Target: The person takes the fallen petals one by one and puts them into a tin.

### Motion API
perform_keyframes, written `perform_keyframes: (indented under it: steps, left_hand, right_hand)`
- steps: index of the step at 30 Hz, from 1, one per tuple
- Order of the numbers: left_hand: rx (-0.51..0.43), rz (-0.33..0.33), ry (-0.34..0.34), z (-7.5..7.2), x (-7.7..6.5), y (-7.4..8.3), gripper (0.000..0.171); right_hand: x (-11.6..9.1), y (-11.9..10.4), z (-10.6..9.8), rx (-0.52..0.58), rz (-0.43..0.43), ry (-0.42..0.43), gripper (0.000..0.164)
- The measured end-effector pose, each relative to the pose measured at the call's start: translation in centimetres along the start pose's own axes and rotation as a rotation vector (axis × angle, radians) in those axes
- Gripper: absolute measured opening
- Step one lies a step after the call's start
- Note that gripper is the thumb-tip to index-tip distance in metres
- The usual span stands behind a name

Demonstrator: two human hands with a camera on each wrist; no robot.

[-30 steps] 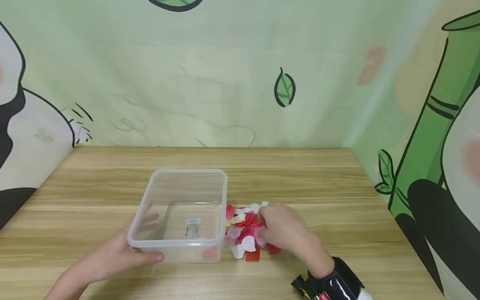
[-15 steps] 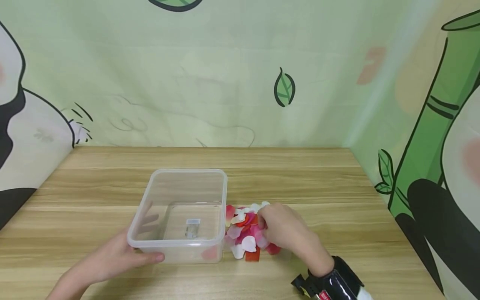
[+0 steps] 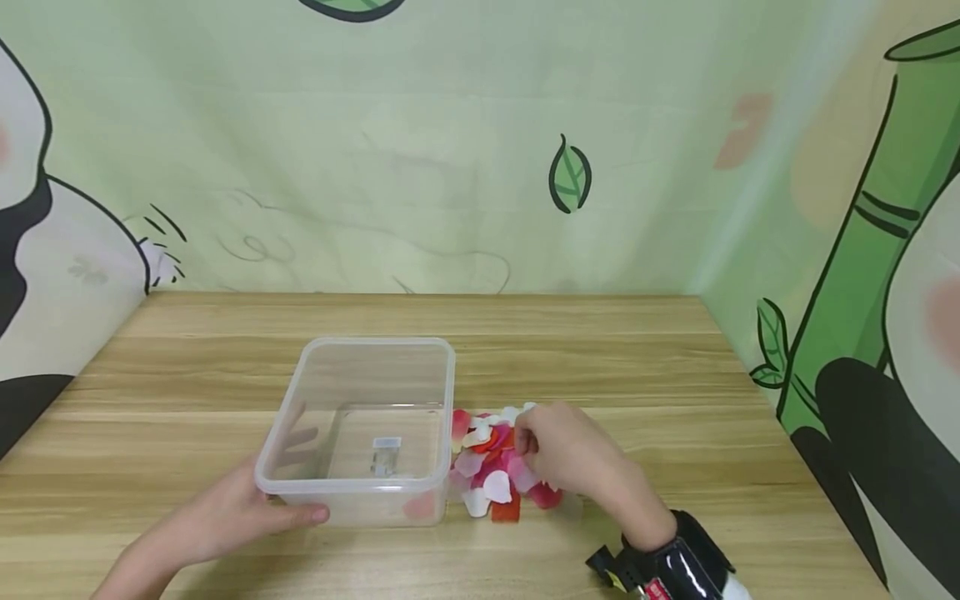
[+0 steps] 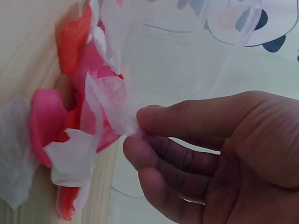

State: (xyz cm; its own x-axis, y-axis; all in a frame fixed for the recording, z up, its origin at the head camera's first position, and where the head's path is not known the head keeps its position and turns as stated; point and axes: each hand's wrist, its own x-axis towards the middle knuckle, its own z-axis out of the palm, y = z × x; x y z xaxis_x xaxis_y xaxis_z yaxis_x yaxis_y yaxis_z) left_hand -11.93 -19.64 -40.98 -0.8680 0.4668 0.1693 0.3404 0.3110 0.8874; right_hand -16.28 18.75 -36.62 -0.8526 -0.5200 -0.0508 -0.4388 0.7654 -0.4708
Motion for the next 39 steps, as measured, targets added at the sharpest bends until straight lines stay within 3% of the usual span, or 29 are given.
perform_keyframes:
  steps: [7,18,28,39]
  left_hand:
    - [-0.045,-0.01,-0.021,0.1,0.1,0.0,0.124]
    - [0.047,-0.029,0.005,0.0,0.0,0.2,0.122]
    - [0.03,-0.043,0.003,0.0,0.0,0.0,0.125]
    - [0.027,-0.025,0.002,-0.1,0.1,0.1,0.126]
  right_hand:
    - [-0.1,0.0,-0.7,0.024,-0.06,0.044,0.022]
    - [-0.1,-0.5,-1.3,0.071,-0.026,0.183,0.017]
    - [-0.1,-0.8,-1.5,0.076,-0.033,0.275,0.013]
    - [-0.1,-2.1,-1.6,0.148,-0.163,0.494,0.019]
